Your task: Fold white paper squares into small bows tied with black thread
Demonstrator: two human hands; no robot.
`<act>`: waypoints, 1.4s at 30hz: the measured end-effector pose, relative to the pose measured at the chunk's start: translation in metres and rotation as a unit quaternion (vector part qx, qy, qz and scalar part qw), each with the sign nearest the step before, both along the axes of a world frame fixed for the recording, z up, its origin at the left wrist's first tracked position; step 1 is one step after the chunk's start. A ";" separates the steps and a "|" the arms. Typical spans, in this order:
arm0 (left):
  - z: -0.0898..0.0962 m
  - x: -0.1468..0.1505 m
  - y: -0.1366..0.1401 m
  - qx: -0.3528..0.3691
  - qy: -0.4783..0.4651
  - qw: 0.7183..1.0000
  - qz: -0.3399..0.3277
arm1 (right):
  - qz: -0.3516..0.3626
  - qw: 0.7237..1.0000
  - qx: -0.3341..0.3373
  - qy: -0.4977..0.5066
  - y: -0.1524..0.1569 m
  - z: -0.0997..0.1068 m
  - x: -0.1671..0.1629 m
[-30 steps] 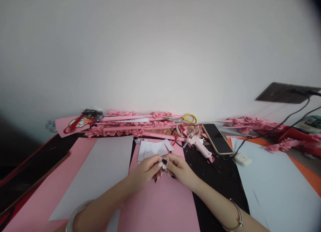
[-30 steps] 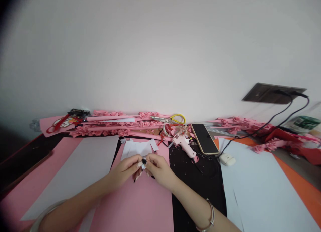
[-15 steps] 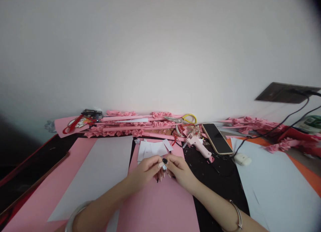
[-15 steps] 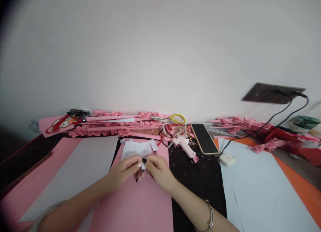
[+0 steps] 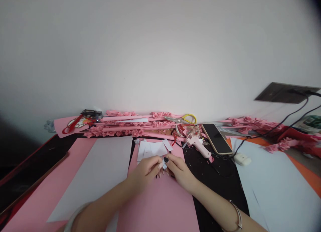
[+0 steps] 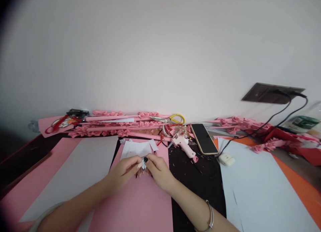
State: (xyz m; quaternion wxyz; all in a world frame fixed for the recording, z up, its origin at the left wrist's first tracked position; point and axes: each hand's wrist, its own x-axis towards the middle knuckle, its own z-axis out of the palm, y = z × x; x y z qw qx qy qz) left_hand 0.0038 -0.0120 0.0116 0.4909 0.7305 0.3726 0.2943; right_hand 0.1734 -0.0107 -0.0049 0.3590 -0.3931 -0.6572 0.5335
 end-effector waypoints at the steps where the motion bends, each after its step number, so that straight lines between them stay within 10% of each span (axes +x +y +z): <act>1: 0.000 0.000 0.000 0.017 0.015 1.000 0.002 | 0.000 1.000 -0.002 -0.002 0.000 0.001 0.000; 25: -0.009 -0.004 0.000 0.211 0.157 0.964 -0.040 | 0.021 0.997 0.023 -0.075 0.004 0.011 0.001; 42: -0.005 -0.001 -0.003 0.106 0.090 0.990 0.013 | 0.024 0.995 0.057 -0.072 0.002 0.007 0.001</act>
